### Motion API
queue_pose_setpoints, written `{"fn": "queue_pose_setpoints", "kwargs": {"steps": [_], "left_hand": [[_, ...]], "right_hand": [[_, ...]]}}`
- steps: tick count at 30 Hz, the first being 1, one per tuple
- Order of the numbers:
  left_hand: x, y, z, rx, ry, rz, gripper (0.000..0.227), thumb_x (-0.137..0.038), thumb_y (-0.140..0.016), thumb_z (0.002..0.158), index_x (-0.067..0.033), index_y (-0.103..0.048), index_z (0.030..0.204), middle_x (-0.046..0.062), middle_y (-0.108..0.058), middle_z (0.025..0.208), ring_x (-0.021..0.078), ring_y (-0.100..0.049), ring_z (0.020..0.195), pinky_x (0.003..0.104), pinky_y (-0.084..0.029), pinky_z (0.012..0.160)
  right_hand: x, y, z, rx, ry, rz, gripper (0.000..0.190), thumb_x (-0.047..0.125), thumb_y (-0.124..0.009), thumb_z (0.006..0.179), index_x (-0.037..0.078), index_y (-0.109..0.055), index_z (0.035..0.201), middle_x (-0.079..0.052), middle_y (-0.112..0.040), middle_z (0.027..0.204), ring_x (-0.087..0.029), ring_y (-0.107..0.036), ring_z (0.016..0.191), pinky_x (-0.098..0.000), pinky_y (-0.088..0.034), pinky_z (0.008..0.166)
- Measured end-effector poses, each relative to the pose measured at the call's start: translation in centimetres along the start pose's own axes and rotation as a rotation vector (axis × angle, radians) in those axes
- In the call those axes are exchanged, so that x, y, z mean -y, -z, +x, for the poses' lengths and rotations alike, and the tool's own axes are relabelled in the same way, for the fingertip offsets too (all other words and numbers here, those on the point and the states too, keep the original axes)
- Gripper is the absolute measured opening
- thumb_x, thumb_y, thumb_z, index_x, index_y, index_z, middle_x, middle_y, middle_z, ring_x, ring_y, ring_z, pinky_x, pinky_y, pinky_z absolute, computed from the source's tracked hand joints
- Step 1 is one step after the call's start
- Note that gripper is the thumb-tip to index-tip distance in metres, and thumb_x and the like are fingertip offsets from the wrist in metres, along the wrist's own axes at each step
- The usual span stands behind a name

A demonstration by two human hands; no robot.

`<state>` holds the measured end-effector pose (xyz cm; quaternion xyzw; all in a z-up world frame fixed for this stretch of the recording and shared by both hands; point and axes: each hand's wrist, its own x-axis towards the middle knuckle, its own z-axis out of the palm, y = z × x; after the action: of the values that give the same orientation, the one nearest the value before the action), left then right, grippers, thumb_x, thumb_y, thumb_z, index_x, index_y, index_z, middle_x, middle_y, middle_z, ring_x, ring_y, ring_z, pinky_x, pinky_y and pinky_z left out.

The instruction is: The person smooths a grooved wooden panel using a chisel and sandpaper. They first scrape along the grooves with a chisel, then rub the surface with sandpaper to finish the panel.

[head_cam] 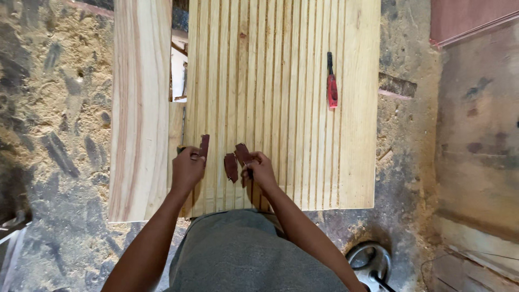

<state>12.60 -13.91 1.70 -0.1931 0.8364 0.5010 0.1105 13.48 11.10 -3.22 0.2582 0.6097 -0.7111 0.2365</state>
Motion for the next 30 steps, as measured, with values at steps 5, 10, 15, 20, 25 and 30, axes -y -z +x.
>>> {"fn": "queue_pose_setpoints", "kwargs": {"steps": [5,10,15,20,25,30], "left_hand": [[-1.7,-0.3,-1.2,-0.121,-0.279,0.455,0.03,-0.006,-0.072,0.085,0.0002,-0.067,0.114,0.021,-0.068,0.103,0.0384,-0.067,0.095,0.048,-0.054,0.082],[-4.4,-1.8,-2.7,0.043,-0.423,0.495,0.049,-0.011,-0.077,0.083,0.0001,-0.062,0.129,0.021,-0.062,0.113,0.0331,-0.061,0.101,0.045,-0.052,0.085],[-6.3,-4.1,-2.9,0.212,-0.401,0.526,0.056,-0.017,-0.083,0.078,0.0026,-0.059,0.124,0.023,-0.061,0.112,0.0381,-0.059,0.102,0.049,-0.051,0.084],[-5.2,-5.2,-1.4,0.444,-0.041,0.066,0.033,-0.012,-0.079,0.087,-0.0001,-0.061,0.112,0.014,-0.071,0.108,0.0253,-0.071,0.104,0.038,-0.058,0.089],[-2.9,-4.3,0.7,0.662,0.14,-0.691,0.032,0.002,-0.074,0.084,-0.0036,-0.061,0.113,0.006,-0.069,0.108,0.0161,-0.069,0.101,0.031,-0.059,0.09],[-1.0,-3.5,0.5,0.729,0.18,-0.958,0.03,0.005,-0.07,0.089,-0.0033,-0.058,0.115,0.01,-0.069,0.104,0.0181,-0.068,0.096,0.033,-0.058,0.087]], "right_hand": [[-0.9,0.9,-0.2,-0.021,0.101,-0.132,0.017,0.012,-0.066,0.097,0.0,-0.062,0.108,-0.007,-0.067,0.084,-0.013,-0.06,0.065,-0.0306,-0.049,0.056],[-0.8,1.2,-0.9,-0.066,0.061,-0.111,0.019,0.017,-0.064,0.099,-0.002,-0.061,0.103,-0.007,-0.058,0.073,-0.015,-0.053,0.056,-0.0325,-0.043,0.051],[-0.4,1.3,-1.5,-0.108,0.022,-0.1,0.02,0.018,-0.062,0.101,-0.001,-0.062,0.102,-0.006,-0.06,0.075,-0.013,-0.055,0.059,-0.0316,-0.046,0.053],[-0.6,2.1,-2.1,-0.169,0.118,-0.171,0.019,0.018,-0.064,0.099,-0.001,-0.064,0.104,-0.007,-0.064,0.082,-0.014,-0.058,0.066,-0.0307,-0.048,0.057],[-0.6,1.7,-1.8,-0.191,0.178,-0.276,0.022,0.019,-0.066,0.098,-0.001,-0.064,0.108,-0.008,-0.068,0.09,-0.013,-0.062,0.075,-0.0297,-0.051,0.063],[-0.6,-0.3,-2.7,-0.08,0.178,-0.283,0.021,0.018,-0.063,0.098,0.0,-0.063,0.109,-0.009,-0.071,0.092,-0.013,-0.066,0.079,-0.0313,-0.053,0.067]]}}
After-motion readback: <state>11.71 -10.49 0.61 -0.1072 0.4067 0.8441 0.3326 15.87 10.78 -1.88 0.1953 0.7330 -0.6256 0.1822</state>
